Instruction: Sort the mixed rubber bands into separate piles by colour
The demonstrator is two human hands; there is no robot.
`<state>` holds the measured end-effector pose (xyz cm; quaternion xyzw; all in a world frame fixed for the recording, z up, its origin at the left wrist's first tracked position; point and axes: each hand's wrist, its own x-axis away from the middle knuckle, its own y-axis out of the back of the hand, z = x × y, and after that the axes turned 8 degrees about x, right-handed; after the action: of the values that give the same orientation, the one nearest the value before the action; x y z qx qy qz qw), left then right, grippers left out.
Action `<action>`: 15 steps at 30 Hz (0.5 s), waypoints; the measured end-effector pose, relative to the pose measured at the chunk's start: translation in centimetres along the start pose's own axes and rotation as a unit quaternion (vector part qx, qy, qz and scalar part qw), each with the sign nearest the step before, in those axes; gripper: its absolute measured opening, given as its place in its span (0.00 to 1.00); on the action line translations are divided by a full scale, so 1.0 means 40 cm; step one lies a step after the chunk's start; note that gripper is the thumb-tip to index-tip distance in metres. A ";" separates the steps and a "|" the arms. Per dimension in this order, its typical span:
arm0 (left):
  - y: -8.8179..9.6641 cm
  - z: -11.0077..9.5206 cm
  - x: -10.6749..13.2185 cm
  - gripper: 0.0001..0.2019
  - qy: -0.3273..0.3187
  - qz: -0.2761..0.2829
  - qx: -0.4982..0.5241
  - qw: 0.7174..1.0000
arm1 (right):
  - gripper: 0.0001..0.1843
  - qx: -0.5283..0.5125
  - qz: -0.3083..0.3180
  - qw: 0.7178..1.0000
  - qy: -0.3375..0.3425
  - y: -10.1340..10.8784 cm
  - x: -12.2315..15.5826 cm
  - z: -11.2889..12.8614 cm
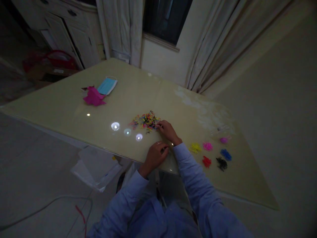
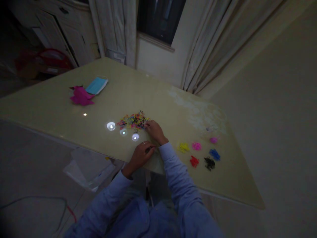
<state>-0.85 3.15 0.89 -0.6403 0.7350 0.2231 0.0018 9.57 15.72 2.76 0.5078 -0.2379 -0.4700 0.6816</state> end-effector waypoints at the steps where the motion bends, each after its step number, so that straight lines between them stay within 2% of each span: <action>1: 0.000 0.000 -0.001 0.07 0.003 -0.001 0.001 1.000 | 0.05 -0.008 -0.005 1.000 -0.002 0.002 -0.001 -0.003; 5: 0.000 0.000 -0.004 0.07 0.009 -0.009 0.001 1.000 | 0.07 0.004 0.001 1.000 -0.010 0.011 -0.008 0.003; 10: -0.001 -0.002 -0.005 0.07 0.014 -0.020 -0.001 1.000 | 0.12 0.082 0.041 0.995 -0.031 0.009 -0.020 0.036; 15: -0.001 -0.006 -0.005 0.07 0.019 -0.021 -0.007 1.000 | 0.14 0.098 0.041 0.993 -0.055 -0.001 -0.033 0.051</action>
<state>-0.72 3.25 1.14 -0.6599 0.7196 0.2158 -0.0120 7.34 15.91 3.66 0.5350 -0.3406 -0.4433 0.6335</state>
